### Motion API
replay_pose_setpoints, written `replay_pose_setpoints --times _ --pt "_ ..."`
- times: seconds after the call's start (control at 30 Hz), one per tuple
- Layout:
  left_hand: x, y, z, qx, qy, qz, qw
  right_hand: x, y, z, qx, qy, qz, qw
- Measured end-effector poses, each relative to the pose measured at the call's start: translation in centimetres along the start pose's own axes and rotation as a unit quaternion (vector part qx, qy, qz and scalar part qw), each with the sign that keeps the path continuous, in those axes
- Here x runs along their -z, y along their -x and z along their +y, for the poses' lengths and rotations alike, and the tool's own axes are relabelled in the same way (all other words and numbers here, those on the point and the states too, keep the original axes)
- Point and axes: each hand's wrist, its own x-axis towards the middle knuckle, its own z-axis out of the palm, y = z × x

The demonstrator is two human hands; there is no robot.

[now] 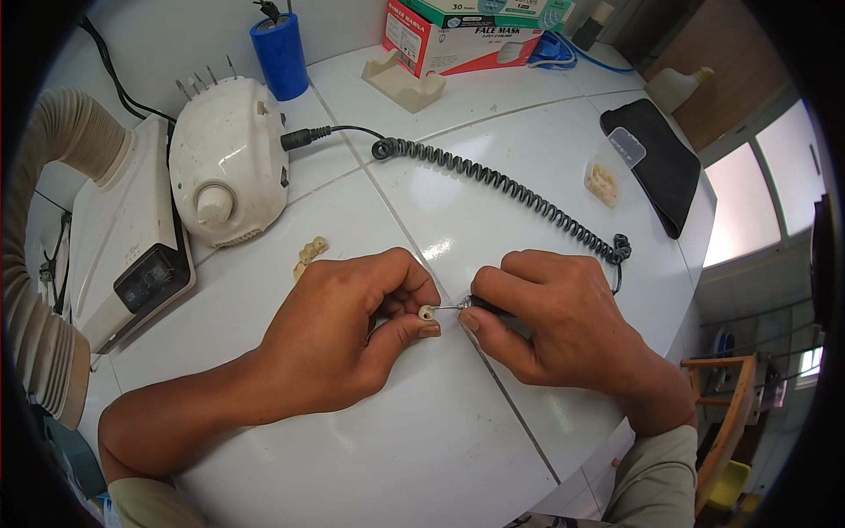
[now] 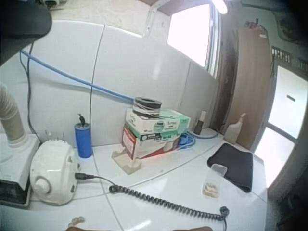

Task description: Polishing a dental prosthesis using a hand tool.

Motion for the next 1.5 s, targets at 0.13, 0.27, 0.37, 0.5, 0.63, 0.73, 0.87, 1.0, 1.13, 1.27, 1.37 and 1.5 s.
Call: replay_pose_setpoints --times 0.13,0.27,0.37,0.5,0.63,0.73,0.87,1.0,1.13,1.27,1.37,1.5 --pt "0.08 -0.01 0.06 0.004 -0.004 -0.003 1.0 0.03 -0.01 0.06 0.0 -0.003 -0.002 1.0" --pt "0.14 0.0 0.21 0.004 -0.01 -0.005 1.0 0.1 0.02 0.0 -0.003 -0.003 -0.001 1.0" --pt "0.15 0.01 0.2 0.007 -0.012 -0.005 1.0 0.09 0.01 0.03 -0.001 -0.002 -0.002 1.0" --pt "0.14 0.01 0.17 0.004 -0.016 -0.004 1.0 -0.06 0.01 0.07 0.001 -0.005 0.003 1.0" --pt "0.07 -0.01 0.16 -0.001 -0.015 -0.004 1.0 -0.03 0.05 0.22 0.013 -0.008 0.006 1.0" --pt "0.07 0.0 0.1 -0.003 -0.015 -0.003 1.0 -0.02 0.02 0.06 0.001 0.0 -0.001 1.0" --pt "0.03 -0.03 0.07 -0.008 -0.018 0.0 1.0 -0.25 0.05 0.13 0.008 0.005 0.008 1.0" --pt "-0.04 -0.01 -0.04 -0.012 -0.021 0.004 1.0 -0.29 0.0 0.15 0.013 0.006 0.007 1.0" --pt "-0.05 -0.01 0.02 -0.014 -0.016 0.007 1.0 -0.15 0.07 0.17 0.019 0.01 0.003 1.0" --pt "-0.03 0.01 0.02 -0.013 -0.016 0.008 1.0 -0.23 0.05 0.06 0.005 0.003 0.009 1.0" --pt "0.01 -0.01 0.06 -0.013 -0.018 0.009 1.0 -0.24 0.06 0.11 0.012 0.0 0.012 1.0" --pt "-0.05 -0.04 -0.08 -0.011 -0.01 0.01 1.0 -0.16 0.03 0.11 0.008 0.008 0.008 1.0"
